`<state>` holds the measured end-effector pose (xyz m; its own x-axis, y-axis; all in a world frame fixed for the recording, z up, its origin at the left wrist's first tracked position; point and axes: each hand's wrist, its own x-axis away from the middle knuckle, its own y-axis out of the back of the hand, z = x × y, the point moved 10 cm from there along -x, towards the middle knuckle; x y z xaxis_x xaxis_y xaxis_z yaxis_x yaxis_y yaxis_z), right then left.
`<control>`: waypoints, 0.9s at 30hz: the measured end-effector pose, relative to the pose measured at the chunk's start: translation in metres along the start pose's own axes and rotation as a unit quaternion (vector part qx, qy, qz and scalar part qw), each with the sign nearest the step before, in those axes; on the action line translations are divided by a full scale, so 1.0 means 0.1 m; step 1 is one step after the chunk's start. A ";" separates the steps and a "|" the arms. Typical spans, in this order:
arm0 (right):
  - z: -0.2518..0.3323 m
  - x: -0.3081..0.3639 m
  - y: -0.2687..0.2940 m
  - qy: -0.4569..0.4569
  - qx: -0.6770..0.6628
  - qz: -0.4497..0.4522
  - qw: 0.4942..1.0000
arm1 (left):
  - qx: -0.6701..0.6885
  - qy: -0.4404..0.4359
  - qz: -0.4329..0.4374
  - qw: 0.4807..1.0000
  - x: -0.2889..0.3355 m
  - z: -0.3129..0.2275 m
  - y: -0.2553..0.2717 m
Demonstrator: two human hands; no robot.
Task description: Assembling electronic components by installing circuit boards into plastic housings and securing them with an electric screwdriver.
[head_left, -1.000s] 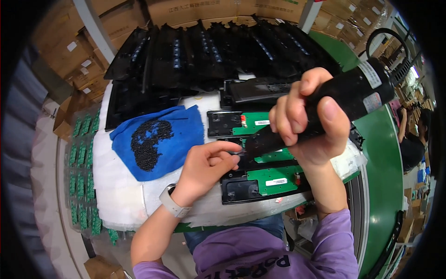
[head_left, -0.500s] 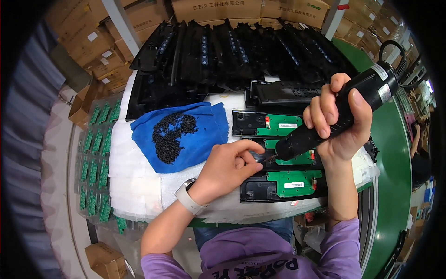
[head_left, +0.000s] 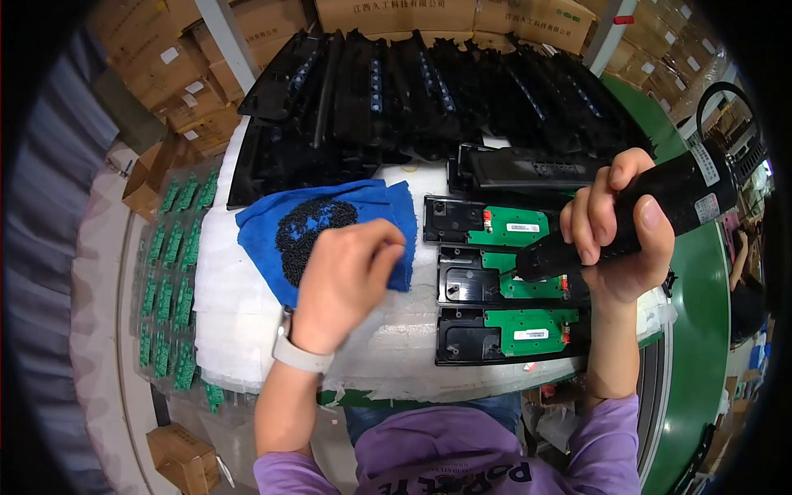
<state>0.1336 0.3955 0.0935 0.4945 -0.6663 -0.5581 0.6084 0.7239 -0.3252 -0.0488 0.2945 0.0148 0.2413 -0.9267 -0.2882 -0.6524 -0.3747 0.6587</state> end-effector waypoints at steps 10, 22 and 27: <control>-0.17 -0.01 -0.10 -0.023 0.094 0.007 0.995 | -0.085 0.055 -0.055 0.993 -0.01 0.10 0.12; -0.41 -0.03 -0.18 -0.060 0.140 0.016 0.988 | 0.590 0.152 -0.091 0.787 0.08 0.35 -0.07; -0.45 -0.08 -0.16 -0.090 0.162 -0.009 0.983 | 0.580 0.151 -0.071 0.797 0.08 0.23 -0.24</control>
<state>0.0919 0.3969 0.0686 0.5664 -0.7201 -0.4008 0.7692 0.6365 -0.0566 -0.0482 0.2965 -0.0194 0.4198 -0.9076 -0.0059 -0.7859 -0.3603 -0.5025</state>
